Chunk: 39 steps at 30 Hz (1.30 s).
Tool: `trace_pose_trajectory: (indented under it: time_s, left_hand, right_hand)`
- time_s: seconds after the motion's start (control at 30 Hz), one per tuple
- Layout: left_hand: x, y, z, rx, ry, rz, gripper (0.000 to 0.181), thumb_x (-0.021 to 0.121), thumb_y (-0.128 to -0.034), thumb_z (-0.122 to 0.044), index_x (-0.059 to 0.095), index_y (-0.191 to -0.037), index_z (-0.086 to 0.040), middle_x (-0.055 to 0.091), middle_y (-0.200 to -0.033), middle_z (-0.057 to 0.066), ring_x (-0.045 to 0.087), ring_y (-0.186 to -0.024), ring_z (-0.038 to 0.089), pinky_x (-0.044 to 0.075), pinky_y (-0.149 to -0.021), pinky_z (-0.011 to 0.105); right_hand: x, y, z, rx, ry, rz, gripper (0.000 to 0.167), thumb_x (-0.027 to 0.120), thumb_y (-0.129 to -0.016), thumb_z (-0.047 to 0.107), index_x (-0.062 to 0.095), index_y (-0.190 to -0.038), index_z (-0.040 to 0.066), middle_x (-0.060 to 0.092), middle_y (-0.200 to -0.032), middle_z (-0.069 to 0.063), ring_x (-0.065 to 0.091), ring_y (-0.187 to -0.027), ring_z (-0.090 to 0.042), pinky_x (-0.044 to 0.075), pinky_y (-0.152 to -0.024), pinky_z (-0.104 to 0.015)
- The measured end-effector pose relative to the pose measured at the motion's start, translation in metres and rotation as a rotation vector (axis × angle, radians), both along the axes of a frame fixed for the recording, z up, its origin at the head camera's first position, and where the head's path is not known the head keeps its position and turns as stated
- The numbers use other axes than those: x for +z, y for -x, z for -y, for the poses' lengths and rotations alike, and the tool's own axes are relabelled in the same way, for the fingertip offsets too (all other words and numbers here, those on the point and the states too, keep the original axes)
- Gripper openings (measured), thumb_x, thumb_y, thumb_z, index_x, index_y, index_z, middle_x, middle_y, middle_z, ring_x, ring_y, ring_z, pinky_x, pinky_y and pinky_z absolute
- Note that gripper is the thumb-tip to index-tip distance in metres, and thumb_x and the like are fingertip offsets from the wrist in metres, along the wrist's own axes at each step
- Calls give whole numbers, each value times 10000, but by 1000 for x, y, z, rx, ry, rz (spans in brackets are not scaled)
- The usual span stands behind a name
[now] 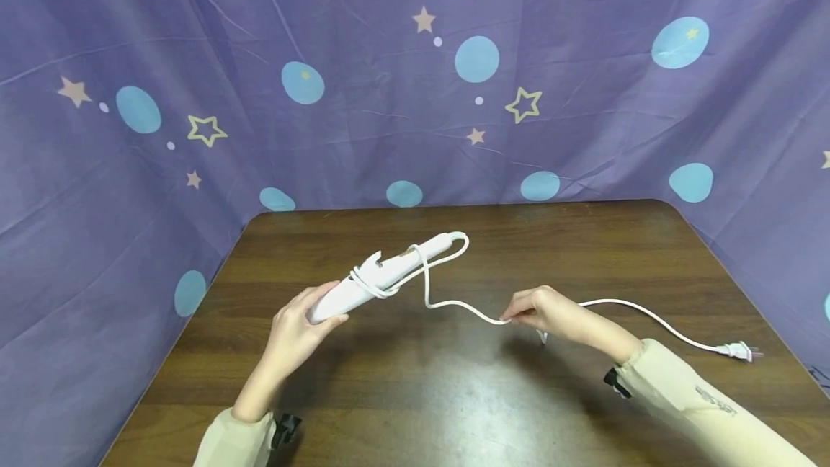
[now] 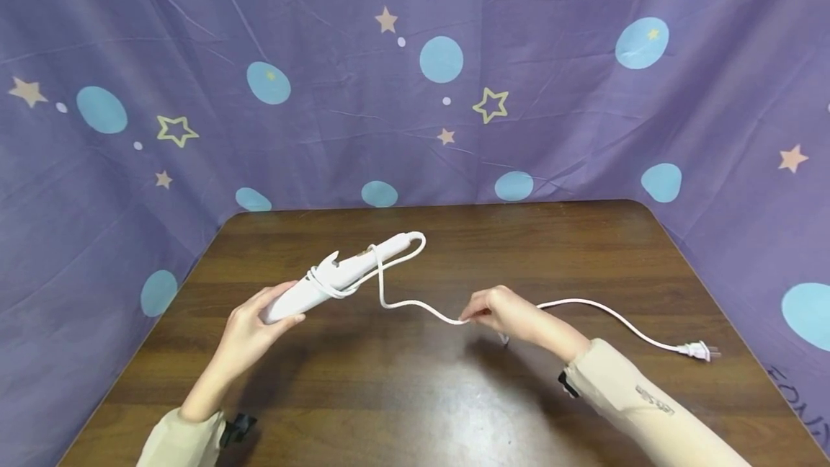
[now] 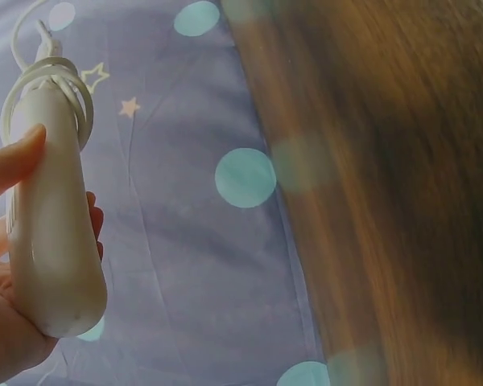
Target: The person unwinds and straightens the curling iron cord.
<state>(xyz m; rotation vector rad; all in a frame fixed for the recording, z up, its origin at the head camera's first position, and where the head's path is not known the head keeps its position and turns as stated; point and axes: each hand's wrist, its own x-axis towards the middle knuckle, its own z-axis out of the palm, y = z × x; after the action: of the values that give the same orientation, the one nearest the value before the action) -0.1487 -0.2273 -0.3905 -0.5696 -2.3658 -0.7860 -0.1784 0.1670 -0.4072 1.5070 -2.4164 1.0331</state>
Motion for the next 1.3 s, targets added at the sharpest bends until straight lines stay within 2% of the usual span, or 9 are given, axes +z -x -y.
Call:
trace_pose_trajectory:
  time_s: [0.13,0.3,0.47,0.73,0.93,1.13,1.3]
  left_hand:
    - [-2,2,3,12,24,5,528,810,-568,-123,627,-1062,-91,645,-902,53,566,-760,161,420,-624,344]
    - [-5,3,6,17,54,14,522,812,-560,-106,632,-1049,-71,644,-872,56,567,-728,164,419,-595,353]
    - [-5,4,8,17,85,37,511,806,-568,-113,635,-1049,-76,647,-883,49,567,-727,161,419,-585,355]
    - [-6,4,9,-16,138,33,514,810,-566,-131,635,-1046,-75,648,-883,51,575,-735,163,426,-592,353]
    - [-6,1,10,-46,195,51,497,807,-571,-139,637,-1032,-68,638,-843,23,550,-702,128,419,-581,328]
    - [-3,-2,9,-86,212,143,490,798,-598,-188,634,-1054,-115,645,-885,4,550,-729,100,421,-591,304]
    - [-1,-5,8,-108,214,210,492,792,-609,-203,632,-1069,-141,643,-893,-17,547,-740,88,420,-608,293]
  right_hand:
    - [8,-8,1,71,18,32,218,636,-682,-146,677,-822,17,641,-759,-46,590,-694,-103,446,-630,-154]
    - [23,-16,0,104,48,67,232,626,-703,-138,672,-864,23,646,-797,-64,598,-720,-127,452,-645,-167]
    - [37,-18,-5,95,98,99,216,620,-733,-103,669,-907,15,653,-845,-62,608,-762,-160,466,-671,-205]
    - [50,-12,-13,39,176,80,246,612,-726,-136,673,-916,7,654,-857,-67,600,-780,-132,453,-659,-187]
    - [57,-4,-16,-71,237,85,200,616,-758,-84,684,-913,23,660,-865,-39,595,-789,-119,451,-660,-173]
    - [64,0,-18,-225,292,83,197,619,-746,-100,675,-916,-17,657,-862,-70,583,-796,-93,446,-661,-162]
    - [66,9,-20,-299,357,95,194,604,-732,-149,657,-902,-73,651,-851,-145,592,-786,-57,454,-669,-156]
